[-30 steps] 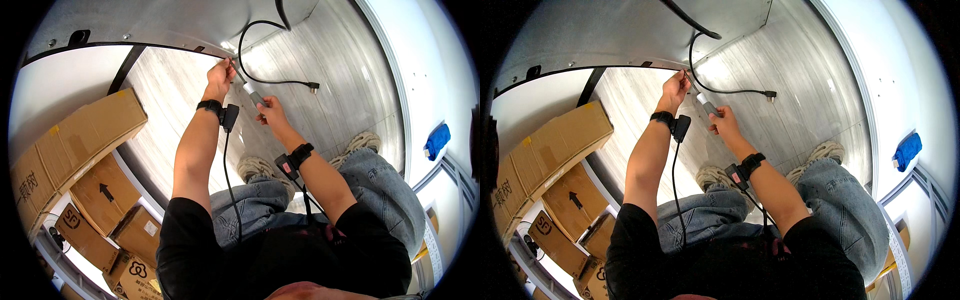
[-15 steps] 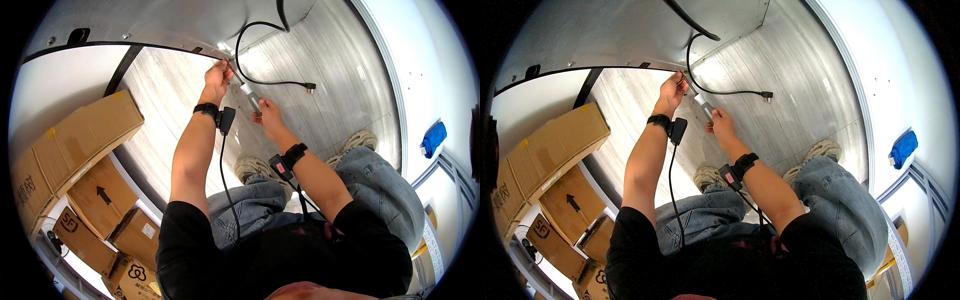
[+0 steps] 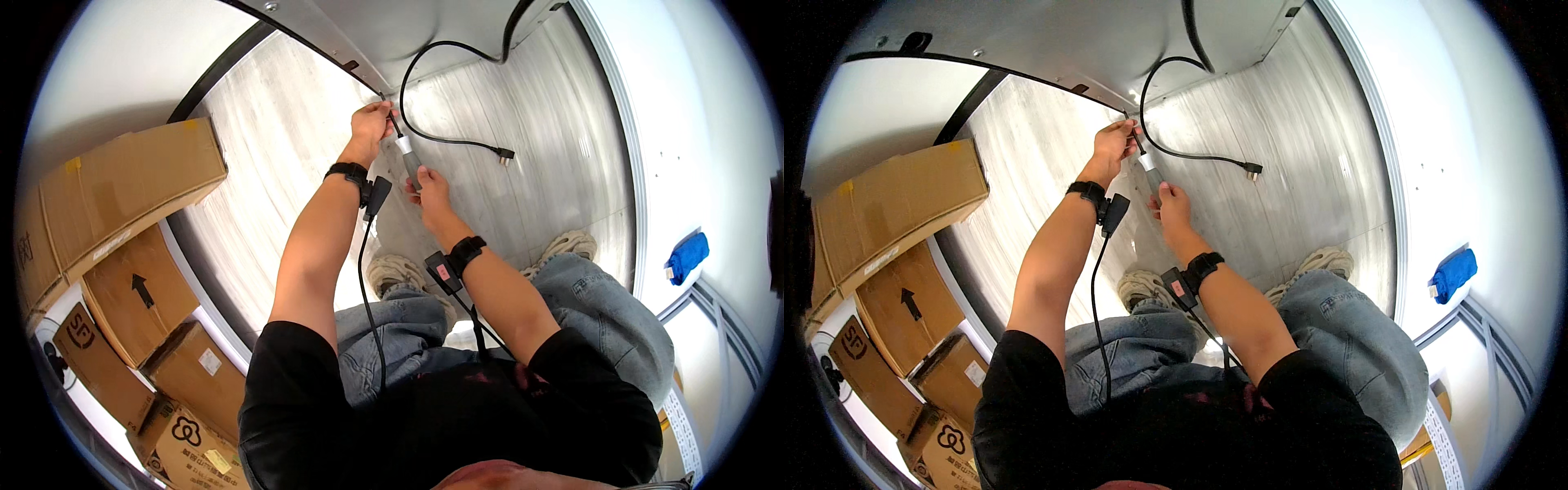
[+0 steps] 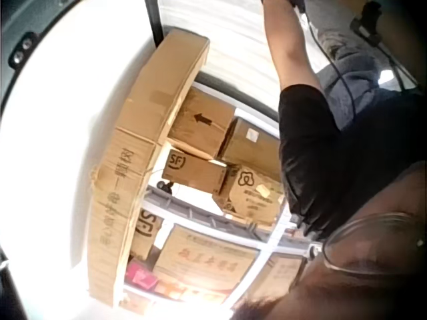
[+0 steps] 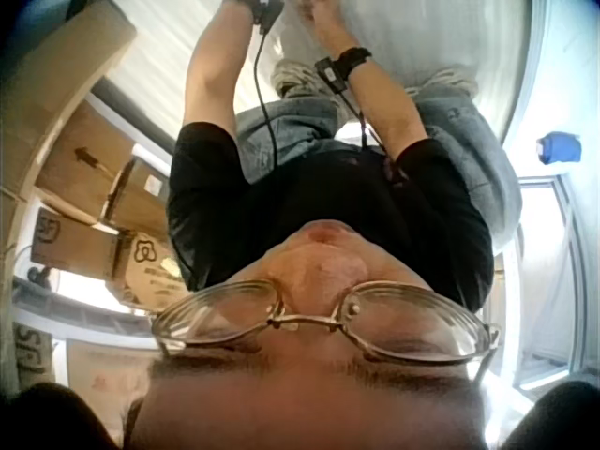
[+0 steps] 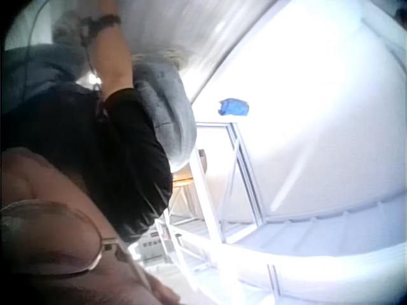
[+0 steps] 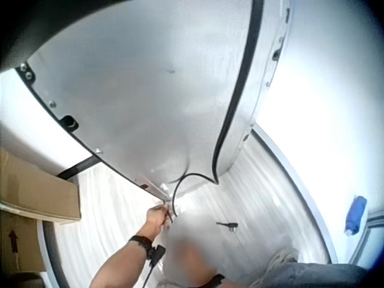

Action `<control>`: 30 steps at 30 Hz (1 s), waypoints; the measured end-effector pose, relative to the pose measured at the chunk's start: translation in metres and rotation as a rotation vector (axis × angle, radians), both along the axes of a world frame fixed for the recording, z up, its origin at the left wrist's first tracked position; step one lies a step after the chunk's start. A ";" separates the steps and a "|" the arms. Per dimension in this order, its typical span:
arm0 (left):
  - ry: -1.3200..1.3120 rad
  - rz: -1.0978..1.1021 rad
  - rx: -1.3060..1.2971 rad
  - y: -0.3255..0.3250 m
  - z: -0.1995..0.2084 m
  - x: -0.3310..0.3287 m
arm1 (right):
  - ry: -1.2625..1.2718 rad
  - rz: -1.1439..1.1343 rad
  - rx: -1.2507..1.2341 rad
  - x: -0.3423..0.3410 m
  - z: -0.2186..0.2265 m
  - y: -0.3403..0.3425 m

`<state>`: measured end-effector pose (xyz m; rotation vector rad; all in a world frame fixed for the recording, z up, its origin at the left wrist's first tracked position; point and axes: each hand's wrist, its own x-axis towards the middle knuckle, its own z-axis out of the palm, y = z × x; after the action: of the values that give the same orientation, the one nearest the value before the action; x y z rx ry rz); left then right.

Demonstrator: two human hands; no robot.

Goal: The person uses a screwdriver to tighten screws on the back panel of a large appliance. They repeatedly insert screws into holes and turn the screwdriver to secure them in place.

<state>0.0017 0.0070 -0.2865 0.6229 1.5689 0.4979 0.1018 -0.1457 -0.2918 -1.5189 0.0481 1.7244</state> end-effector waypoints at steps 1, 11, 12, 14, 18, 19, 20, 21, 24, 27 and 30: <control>-0.006 0.006 0.007 -0.004 0.000 0.001 | -0.007 0.003 -0.031 0.001 0.004 0.003; -0.156 -0.129 -0.083 -0.028 0.010 0.006 | -0.144 0.286 0.024 0.000 -0.004 0.005; -0.219 -0.127 -0.092 -0.029 0.009 0.007 | -0.124 0.291 0.014 0.001 -0.005 0.005; -0.382 -0.070 -0.120 -0.030 0.009 -0.003 | -0.252 0.208 -0.030 -0.006 0.017 0.011; -0.266 -0.224 -0.041 -0.032 0.013 -0.008 | -0.426 0.275 0.087 -0.015 0.013 0.009; -0.184 -0.261 -0.044 -0.031 0.018 -0.007 | -0.437 0.340 0.111 -0.014 -0.001 0.007; -0.102 -0.301 -0.047 -0.030 0.022 -0.005 | -0.450 0.401 0.134 -0.012 -0.014 0.007; -0.020 -0.342 -0.049 -0.030 0.025 -0.003 | -0.462 0.462 0.156 -0.008 -0.028 0.007; -0.064 -0.300 -0.033 -0.032 0.014 -0.007 | -0.415 0.480 0.018 -0.004 -0.034 0.017; -0.419 -0.178 -0.108 -0.037 0.010 -0.014 | -0.233 0.203 -0.039 -0.004 0.012 0.025; -0.318 -0.259 -0.056 -0.034 0.011 -0.013 | -0.154 0.195 -0.082 0.005 0.028 0.029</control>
<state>-0.0110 -0.0274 -0.2751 0.6578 1.1780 0.3374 0.1068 -0.1166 -0.2638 -1.7621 -0.1132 1.7677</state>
